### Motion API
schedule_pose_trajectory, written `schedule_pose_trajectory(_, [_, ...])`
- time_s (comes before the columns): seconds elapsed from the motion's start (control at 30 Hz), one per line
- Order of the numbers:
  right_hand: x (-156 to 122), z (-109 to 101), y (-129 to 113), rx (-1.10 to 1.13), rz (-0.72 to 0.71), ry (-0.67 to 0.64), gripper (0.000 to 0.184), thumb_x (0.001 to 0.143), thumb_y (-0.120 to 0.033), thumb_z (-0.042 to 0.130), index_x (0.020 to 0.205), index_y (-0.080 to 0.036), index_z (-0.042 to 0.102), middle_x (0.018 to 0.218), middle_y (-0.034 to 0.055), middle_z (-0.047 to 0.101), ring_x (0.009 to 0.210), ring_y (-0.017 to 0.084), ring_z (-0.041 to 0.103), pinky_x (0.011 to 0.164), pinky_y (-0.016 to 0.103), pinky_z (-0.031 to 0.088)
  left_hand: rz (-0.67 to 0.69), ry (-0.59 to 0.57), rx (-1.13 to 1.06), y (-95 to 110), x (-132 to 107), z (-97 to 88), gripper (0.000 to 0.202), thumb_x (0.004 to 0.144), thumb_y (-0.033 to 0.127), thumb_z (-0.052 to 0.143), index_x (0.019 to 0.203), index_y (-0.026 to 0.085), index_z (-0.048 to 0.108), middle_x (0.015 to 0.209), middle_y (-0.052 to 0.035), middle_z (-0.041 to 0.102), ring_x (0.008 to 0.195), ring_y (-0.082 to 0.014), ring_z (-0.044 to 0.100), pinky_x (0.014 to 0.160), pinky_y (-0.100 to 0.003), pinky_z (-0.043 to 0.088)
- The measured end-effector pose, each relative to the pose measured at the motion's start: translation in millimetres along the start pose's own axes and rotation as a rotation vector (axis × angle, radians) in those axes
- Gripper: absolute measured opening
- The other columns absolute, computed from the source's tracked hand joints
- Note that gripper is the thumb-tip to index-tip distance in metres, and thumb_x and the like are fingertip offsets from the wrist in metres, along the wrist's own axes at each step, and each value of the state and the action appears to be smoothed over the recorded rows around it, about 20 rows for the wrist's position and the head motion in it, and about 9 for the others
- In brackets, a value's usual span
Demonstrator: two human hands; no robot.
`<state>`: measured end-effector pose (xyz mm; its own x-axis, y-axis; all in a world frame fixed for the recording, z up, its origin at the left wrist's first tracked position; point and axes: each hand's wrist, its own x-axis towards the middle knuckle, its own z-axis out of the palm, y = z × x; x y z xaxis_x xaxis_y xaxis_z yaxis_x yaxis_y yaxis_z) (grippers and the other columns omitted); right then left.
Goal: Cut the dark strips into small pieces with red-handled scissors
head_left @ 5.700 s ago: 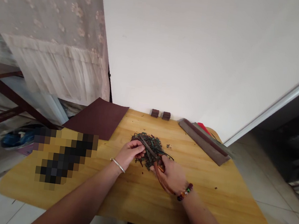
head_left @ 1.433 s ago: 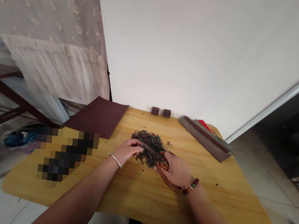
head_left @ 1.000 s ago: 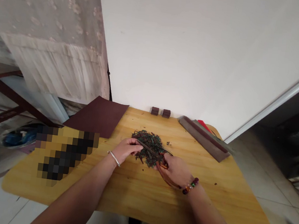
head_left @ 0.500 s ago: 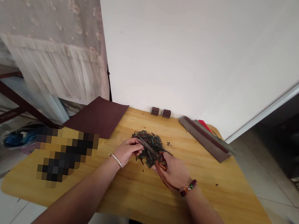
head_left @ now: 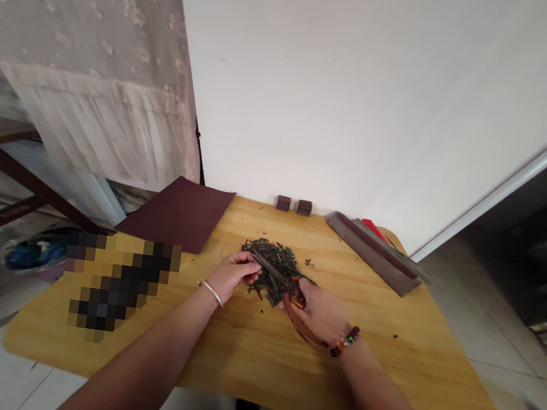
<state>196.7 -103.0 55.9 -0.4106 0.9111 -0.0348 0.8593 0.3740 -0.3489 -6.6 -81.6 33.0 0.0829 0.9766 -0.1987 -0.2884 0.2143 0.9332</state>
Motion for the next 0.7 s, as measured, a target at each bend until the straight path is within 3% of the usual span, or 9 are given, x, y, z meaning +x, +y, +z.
schedule_pose_trajectory(0.33, [1, 3, 3, -0.022, -0.009, -0.021, 0.032, 0.086, -0.041, 0.043, 0.097, -0.013, 0.054, 0.086, 0.0104, 0.066, 0.07, 0.019, 0.059, 0.056, 0.026, 0.034, -0.021, -0.007, 0.011, 3, -1, -0.4, 0.025, 0.047, 0.03, 0.077, 0.055, 0.014, 0.059, 0.053, 0.0015, 0.058, 0.046, -0.0065, 0.048, 0.045, -0.019, 0.036])
schedule_pose_trajectory(0.57, [-1, 6, -1, 0.069, 0.014, 0.124, 0.037, 0.083, -0.044, 0.047, 0.103, -0.013, 0.051, 0.086, 0.0092, 0.065, 0.073, 0.019, 0.06, 0.06, 0.026, 0.038, -0.069, 0.135, -0.212, 1, 0, 4.0, 0.027, 0.048, 0.023, 0.08, 0.064, 0.015, 0.06, 0.055, 0.004, 0.057, 0.047, -0.0048, 0.049, 0.043, -0.016, 0.038])
schedule_pose_trajectory(0.7, [0, 11, -5, 0.054, 0.002, 0.141, 0.04, 0.081, -0.046, 0.049, 0.104, -0.013, 0.05, 0.089, 0.0096, 0.064, 0.079, 0.021, 0.06, 0.064, 0.027, 0.039, -0.123, 0.136, -0.305, -3, -1, 9.6, 0.024, 0.054, 0.019, 0.077, 0.062, 0.016, 0.054, 0.05, 0.0059, 0.052, 0.044, -0.0037, 0.048, 0.041, -0.013, 0.038])
